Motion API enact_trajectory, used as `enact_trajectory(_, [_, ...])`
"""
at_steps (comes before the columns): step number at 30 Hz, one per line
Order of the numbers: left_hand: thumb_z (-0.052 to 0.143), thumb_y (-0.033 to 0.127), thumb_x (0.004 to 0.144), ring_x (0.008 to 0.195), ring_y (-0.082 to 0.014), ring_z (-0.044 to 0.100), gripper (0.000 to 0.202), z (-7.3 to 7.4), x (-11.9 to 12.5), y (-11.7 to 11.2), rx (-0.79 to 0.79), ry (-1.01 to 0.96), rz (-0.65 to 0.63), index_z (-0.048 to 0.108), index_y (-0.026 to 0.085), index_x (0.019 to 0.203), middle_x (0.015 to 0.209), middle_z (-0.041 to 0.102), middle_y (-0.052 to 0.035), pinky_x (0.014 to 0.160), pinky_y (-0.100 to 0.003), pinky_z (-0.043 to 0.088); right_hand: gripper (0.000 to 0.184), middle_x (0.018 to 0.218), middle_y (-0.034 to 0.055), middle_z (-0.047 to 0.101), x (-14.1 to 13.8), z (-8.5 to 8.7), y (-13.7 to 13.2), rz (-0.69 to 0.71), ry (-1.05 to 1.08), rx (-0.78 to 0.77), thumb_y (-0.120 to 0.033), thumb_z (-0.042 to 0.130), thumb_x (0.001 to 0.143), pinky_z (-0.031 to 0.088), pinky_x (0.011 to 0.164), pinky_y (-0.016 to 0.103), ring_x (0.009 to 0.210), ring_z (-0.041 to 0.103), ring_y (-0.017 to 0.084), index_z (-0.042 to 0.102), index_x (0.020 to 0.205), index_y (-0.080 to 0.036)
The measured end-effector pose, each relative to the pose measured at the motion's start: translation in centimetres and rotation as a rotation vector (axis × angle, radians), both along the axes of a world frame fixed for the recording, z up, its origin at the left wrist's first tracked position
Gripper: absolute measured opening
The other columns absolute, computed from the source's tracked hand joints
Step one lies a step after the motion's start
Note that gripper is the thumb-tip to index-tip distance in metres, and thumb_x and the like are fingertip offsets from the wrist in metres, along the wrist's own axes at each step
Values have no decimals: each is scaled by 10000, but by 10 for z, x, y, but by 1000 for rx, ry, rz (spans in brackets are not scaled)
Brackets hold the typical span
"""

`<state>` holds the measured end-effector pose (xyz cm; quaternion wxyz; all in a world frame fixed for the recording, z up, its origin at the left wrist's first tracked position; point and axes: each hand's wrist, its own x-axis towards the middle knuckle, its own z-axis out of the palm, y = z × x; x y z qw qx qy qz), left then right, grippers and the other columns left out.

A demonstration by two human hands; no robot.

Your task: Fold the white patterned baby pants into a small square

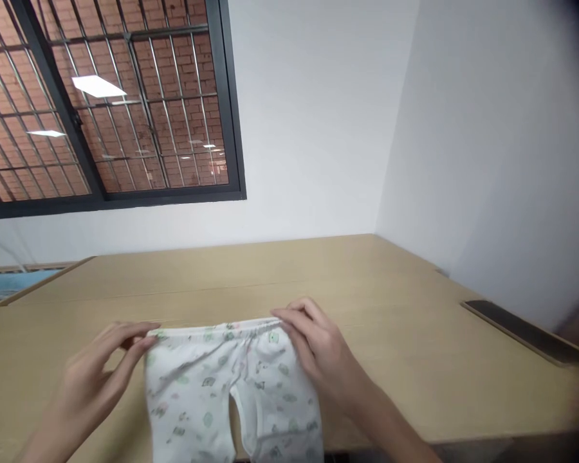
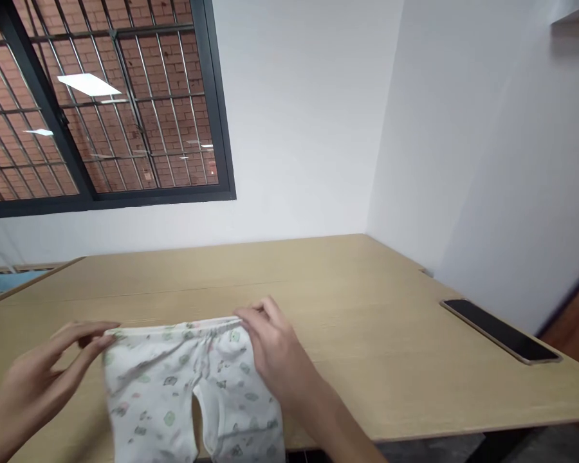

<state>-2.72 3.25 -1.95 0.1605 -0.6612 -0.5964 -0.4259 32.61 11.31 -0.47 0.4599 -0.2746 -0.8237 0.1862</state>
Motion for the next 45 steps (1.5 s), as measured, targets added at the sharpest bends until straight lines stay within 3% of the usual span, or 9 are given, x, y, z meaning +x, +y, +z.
enact_trajectory(7, [390,439,1011,936,-217,649,318,-41,25,120,-325,19,-69,655,264,983,992,724,-26,824,-339,480,208,1072,84,627,6,-56,109,-185,-224,-75,-187,418,1010,500,885,384,1003,616,237,613,1075,-214])
enact_trajectory(13, [331,259,1005,979,-228,616,311,-88,40,194,-426,61,-47,624,202,918,970,690,-75,887,-355,455,211,1035,89,624,-4,-113,179,-252,-415,-43,-100,398,996,475,868,335,991,601,219,590,1036,-179])
enact_trajectory(19, [432,262,1011,953,-194,626,241,-115,42,242,-528,43,72,635,159,931,957,678,-67,875,-366,487,216,1049,93,654,-12,-137,228,-267,-457,-37,-81,427,985,437,921,332,1040,584,221,619,1024,-172])
enact_trajectory(26, [596,415,962,1035,-211,632,276,-122,45,268,-596,41,200,638,162,1066,1091,662,-56,929,-446,520,209,1070,90,631,-18,-143,252,-331,-444,-45,-115,467,996,401,954,333,1049,562,220,665,1037,-169])
enact_trajectory(33, [452,252,1001,1160,-257,571,242,-84,85,248,-555,35,124,597,126,1148,1172,635,-133,1009,-449,437,272,1055,82,631,-17,-145,249,-389,-444,-82,-131,450,1010,387,926,332,1037,571,214,709,1051,-204])
enact_trajectory(35, [412,231,1000,1150,-244,575,242,-67,114,219,-544,56,12,598,139,1124,1158,648,-133,996,-391,432,263,1080,90,642,-16,-145,249,-402,-444,-93,-150,456,1013,381,930,337,1064,570,225,700,1101,-199])
enact_trajectory(38, [434,314,991,869,-166,643,217,-54,166,155,-600,103,-202,617,227,913,927,699,-14,784,-280,480,260,1140,112,650,-15,-146,249,-426,-438,-108,-187,458,1020,366,956,352,1114,560,241,676,1160,-177])
enact_trajectory(42, [607,455,887,821,-257,690,225,-76,229,80,-823,240,-392,673,243,857,858,742,-36,714,-352,490,270,1160,135,652,-14,-145,249,-457,-436,-129,-232,441,1028,360,961,367,1112,562,253,679,1131,-157])
enact_trajectory(45, [561,277,912,788,-303,731,188,-116,258,61,-951,432,-456,732,224,966,799,762,-94,632,-346,471,281,1156,143,653,-14,-144,249,-478,-436,-142,-256,433,1029,358,962,375,1111,560,260,683,1111,-155])
